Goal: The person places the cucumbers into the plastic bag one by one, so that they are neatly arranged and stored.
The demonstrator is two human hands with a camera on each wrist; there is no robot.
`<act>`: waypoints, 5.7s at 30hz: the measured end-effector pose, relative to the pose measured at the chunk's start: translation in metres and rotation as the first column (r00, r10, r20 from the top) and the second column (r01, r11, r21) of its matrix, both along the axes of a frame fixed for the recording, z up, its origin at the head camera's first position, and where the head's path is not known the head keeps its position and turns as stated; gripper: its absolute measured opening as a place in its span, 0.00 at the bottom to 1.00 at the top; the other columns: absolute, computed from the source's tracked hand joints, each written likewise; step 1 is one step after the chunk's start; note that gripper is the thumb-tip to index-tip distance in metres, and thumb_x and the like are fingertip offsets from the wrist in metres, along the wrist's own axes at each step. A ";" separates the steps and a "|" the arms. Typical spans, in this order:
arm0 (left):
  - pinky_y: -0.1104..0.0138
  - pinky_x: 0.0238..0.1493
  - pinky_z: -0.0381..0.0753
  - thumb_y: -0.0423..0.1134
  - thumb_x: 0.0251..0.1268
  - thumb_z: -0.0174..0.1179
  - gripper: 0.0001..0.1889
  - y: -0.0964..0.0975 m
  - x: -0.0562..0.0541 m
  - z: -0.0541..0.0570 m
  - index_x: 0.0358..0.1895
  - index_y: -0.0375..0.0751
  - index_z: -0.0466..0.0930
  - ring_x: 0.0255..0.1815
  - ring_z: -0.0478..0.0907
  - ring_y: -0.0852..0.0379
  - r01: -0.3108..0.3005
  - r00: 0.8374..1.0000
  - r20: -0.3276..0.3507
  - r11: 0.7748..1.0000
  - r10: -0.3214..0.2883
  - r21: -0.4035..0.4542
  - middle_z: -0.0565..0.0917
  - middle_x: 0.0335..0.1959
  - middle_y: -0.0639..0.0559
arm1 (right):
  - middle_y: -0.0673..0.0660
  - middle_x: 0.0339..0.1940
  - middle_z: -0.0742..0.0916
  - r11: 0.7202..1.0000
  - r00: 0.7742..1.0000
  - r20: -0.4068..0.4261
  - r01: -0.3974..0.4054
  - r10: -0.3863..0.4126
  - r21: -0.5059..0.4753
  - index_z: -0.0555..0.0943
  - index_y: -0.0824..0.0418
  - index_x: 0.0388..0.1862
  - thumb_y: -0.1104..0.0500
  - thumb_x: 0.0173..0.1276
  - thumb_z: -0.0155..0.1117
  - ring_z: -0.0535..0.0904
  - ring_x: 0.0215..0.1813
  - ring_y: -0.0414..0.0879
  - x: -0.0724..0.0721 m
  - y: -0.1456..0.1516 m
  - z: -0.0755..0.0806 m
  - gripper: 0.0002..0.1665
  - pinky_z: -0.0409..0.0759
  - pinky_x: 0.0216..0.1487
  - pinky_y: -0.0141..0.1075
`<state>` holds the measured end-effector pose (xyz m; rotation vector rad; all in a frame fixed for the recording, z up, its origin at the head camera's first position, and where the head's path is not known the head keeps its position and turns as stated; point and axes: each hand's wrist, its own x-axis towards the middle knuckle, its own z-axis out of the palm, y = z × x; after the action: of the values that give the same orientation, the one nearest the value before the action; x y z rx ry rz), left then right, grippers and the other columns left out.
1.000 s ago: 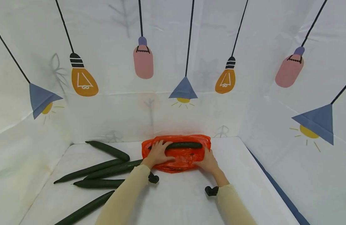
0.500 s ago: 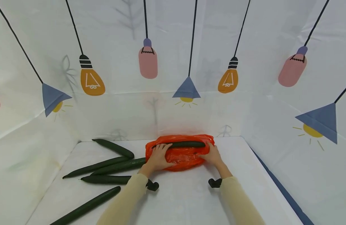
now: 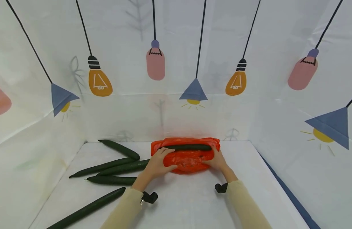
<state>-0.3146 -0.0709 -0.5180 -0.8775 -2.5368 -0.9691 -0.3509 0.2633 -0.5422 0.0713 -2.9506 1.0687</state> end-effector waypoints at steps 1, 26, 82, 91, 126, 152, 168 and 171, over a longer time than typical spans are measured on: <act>0.57 0.54 0.77 0.58 0.54 0.70 0.33 -0.004 0.003 0.003 0.63 0.53 0.74 0.56 0.73 0.54 0.004 1.000 -0.004 1.000 -0.004 0.006 0.74 0.56 0.55 | 0.74 0.68 0.62 1.000 1.000 -0.003 -0.003 0.003 -0.007 0.54 0.63 0.77 0.45 0.53 0.78 0.61 0.67 0.69 0.000 0.000 0.000 0.61 0.63 0.62 0.64; 0.56 0.47 0.79 0.46 0.58 0.70 0.18 -0.108 0.071 -0.001 0.52 0.49 0.83 0.48 0.78 0.54 -0.122 0.986 0.099 0.987 0.133 -0.107 0.79 0.45 0.55 | 0.72 0.73 0.60 0.999 1.000 0.008 -0.012 0.013 -0.043 0.50 0.66 0.77 0.45 0.55 0.76 0.56 0.71 0.68 0.003 0.006 -0.004 0.63 0.58 0.65 0.64; 0.66 0.33 0.77 0.45 0.41 0.79 0.24 -0.261 0.174 -0.041 0.45 0.55 0.81 0.33 0.74 0.67 -0.450 0.859 0.215 0.885 0.465 -0.116 0.78 0.33 0.65 | 0.73 0.73 0.59 1.000 0.999 0.037 0.009 -0.008 -0.021 0.47 0.65 0.78 0.45 0.55 0.76 0.55 0.71 0.70 0.000 0.001 -0.013 0.64 0.56 0.64 0.66; 0.70 0.30 0.76 0.36 0.42 0.79 0.22 -0.256 0.168 -0.040 0.43 0.56 0.83 0.31 0.74 0.68 -0.376 0.922 0.102 0.927 0.374 0.000 0.82 0.37 0.63 | 0.72 0.74 0.59 0.999 0.999 0.031 0.006 -0.005 -0.033 0.46 0.65 0.78 0.44 0.55 0.76 0.55 0.71 0.68 -0.001 0.003 -0.010 0.65 0.55 0.65 0.66; 0.58 0.51 0.78 0.37 0.51 0.75 0.19 -0.151 0.083 0.035 0.48 0.52 0.83 0.52 0.77 0.61 -0.064 0.994 0.087 0.997 0.067 -0.036 0.80 0.47 0.67 | 0.71 0.73 0.60 1.000 1.000 0.012 -0.001 0.002 -0.022 0.48 0.65 0.78 0.43 0.55 0.76 0.55 0.72 0.68 -0.004 0.002 -0.012 0.64 0.56 0.65 0.65; 0.65 0.49 0.77 0.44 0.59 0.70 0.15 -0.013 -0.006 0.064 0.50 0.53 0.83 0.47 0.75 0.63 0.176 0.975 0.159 0.974 -0.153 -0.142 0.80 0.44 0.65 | 0.72 0.72 0.62 1.000 1.000 -0.011 -0.008 0.007 -0.027 0.49 0.64 0.78 0.42 0.53 0.77 0.58 0.70 0.69 -0.002 0.005 -0.024 0.65 0.57 0.64 0.65; 0.66 0.52 0.76 0.44 0.63 0.67 0.13 0.067 -0.047 0.074 0.49 0.53 0.81 0.47 0.74 0.63 0.184 0.970 0.197 0.956 -0.140 -0.230 0.80 0.45 0.63 | 0.69 0.67 0.70 0.997 0.997 -0.059 -0.043 0.039 -0.059 0.55 0.62 0.75 0.44 0.54 0.76 0.65 0.66 0.66 -0.002 0.008 -0.018 0.58 0.63 0.62 0.64; 0.66 0.53 0.75 0.44 0.63 0.67 0.12 0.085 -0.050 0.077 0.49 0.53 0.81 0.49 0.75 0.62 0.190 0.974 0.166 0.951 -0.152 -0.244 0.80 0.47 0.62 | 0.65 0.64 0.74 0.993 0.992 -0.106 -0.074 0.064 -0.090 0.62 0.62 0.71 0.47 0.54 0.77 0.68 0.65 0.62 -0.001 0.009 -0.020 0.52 0.64 0.62 0.61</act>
<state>-0.3646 0.0142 -0.4410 -1.1572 -2.7946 -0.7839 -0.3519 0.2725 -0.5625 0.2230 -2.8219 1.1729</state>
